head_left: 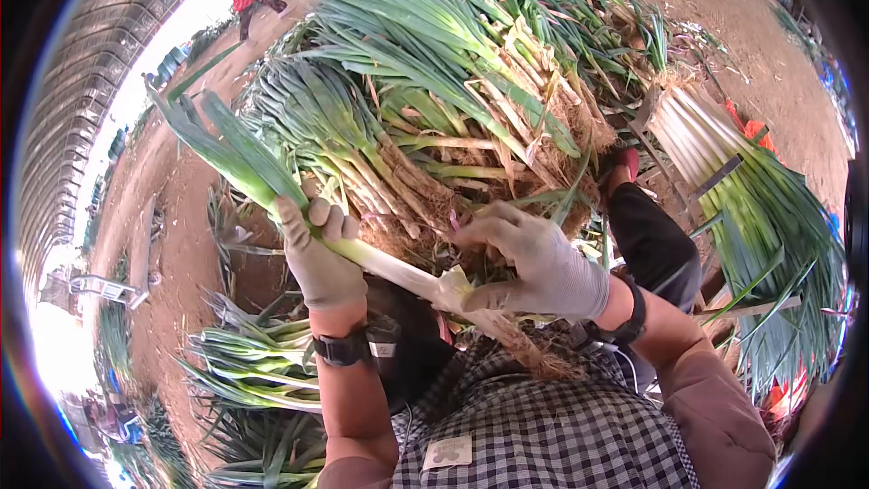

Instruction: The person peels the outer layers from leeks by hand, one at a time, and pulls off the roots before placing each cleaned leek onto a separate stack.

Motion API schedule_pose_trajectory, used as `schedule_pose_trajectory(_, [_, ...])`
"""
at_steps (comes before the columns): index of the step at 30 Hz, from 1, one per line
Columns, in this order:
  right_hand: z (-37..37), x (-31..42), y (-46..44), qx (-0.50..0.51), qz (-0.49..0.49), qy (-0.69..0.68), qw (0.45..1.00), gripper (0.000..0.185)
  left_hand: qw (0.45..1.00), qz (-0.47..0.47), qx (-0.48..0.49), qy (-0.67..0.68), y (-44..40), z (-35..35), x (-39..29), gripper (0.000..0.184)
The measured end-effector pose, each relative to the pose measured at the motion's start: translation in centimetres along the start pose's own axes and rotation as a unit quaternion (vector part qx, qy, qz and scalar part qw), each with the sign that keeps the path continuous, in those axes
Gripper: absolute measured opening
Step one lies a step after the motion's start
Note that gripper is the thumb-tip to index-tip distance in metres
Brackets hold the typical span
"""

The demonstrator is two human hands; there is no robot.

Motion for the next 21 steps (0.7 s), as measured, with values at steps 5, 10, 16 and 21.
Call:
schedule_pose_trajectory(5, [-2.2,2.3,-2.3,0.093,0.036,0.072,0.992,0.027,0.998,-0.035,-0.028,0.041,0.1,1.4,-0.5,0.037])
schedule_pose_trajectory(10, [-4.0,1.2,3.5,0.282,0.125,0.202,0.930,0.024,0.993,-0.099,-0.060,0.006,0.1,7.3,-4.8,0.036])
schedule_pose_trajectory(16, [-2.2,-5.8,10.4,0.538,-0.188,0.232,0.788,0.045,0.985,-0.156,-0.073,0.007,1.4,11.2,-7.8,0.035])
schedule_pose_trajectory(21, [-1.3,0.5,-4.5,0.107,0.097,-0.088,0.986,0.052,0.955,-0.124,0.110,0.248,0.2,9.8,-3.7,0.033])
Point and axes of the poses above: each hand's wrist, its own y-axis away from the middle knuckle, its own z-axis out of the back of the hand, x = y × z, the point moved 4 cm from there along -y, towards the middle knuckle, and after that the axes turned 14 degrees about x, right-handed, at the moved point
